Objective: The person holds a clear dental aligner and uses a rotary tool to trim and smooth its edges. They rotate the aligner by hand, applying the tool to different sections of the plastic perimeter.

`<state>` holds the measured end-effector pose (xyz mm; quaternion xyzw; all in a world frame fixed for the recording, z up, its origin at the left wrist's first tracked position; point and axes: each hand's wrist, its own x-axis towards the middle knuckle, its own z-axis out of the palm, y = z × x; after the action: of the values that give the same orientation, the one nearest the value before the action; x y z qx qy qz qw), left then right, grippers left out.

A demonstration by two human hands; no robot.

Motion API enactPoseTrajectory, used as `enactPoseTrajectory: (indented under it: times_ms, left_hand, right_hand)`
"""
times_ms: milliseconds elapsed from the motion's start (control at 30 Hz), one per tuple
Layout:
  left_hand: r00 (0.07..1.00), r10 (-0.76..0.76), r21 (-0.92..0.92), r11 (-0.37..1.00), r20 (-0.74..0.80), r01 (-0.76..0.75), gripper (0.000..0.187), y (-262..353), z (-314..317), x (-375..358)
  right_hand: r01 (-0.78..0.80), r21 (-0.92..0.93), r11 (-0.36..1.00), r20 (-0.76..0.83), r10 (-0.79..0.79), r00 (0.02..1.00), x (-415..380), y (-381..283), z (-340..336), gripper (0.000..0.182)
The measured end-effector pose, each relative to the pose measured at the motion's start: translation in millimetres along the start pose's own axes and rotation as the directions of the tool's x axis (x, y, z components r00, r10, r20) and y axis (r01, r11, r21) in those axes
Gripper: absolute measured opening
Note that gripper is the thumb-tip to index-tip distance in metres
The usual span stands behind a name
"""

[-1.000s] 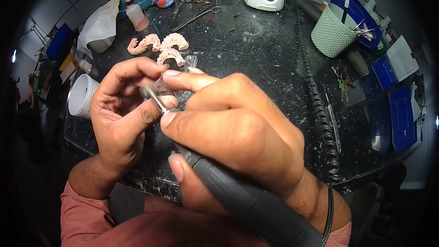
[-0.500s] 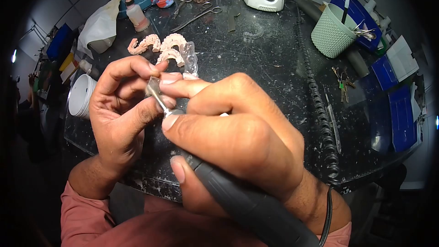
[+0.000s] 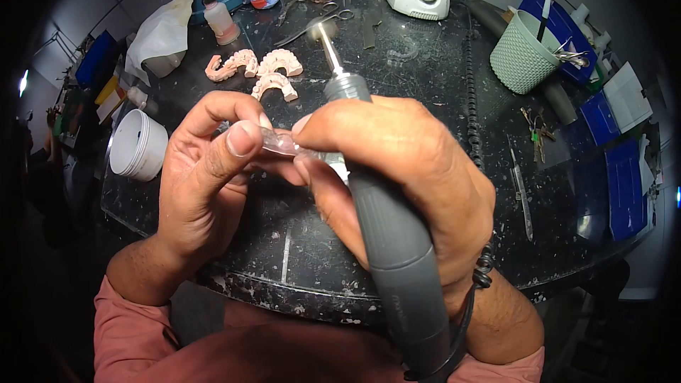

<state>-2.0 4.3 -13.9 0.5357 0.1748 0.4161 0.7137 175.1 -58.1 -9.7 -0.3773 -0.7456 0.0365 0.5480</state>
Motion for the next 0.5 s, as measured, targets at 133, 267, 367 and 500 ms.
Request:
enactPoseTrajectory:
  times_ms: [133, 267, 367, 500]
  left_hand:
    - [0.996, -0.085, -0.127, 0.988, 0.03, 0.088, 0.021, 0, 0, 0]
    - [0.982, -0.183, -0.314, 0.93, 0.05, 0.19, 0.02, 2, 0, 1]
    - [0.976, -0.208, -0.374, 0.902, 0.062, 0.216, 0.027, 4, 0, 1]
    - [0.98, -0.197, -0.366, 0.91, 0.033, 0.195, 0.034, 10, 7, 1]
  right_hand:
    - [-0.072, 0.034, 0.997, -0.019, 0.072, 0.997, 0, 2, -3, 0.041]
    - [-0.161, 0.111, 0.981, -0.036, 0.166, 0.986, 2, 0, -5, 0.041]
    - [-0.22, 0.16, 0.962, -0.044, 0.229, 0.972, 2, -3, -5, 0.039]
    - [-0.275, 0.284, 0.918, -0.046, 0.3, 0.953, 3, -4, -3, 0.037]
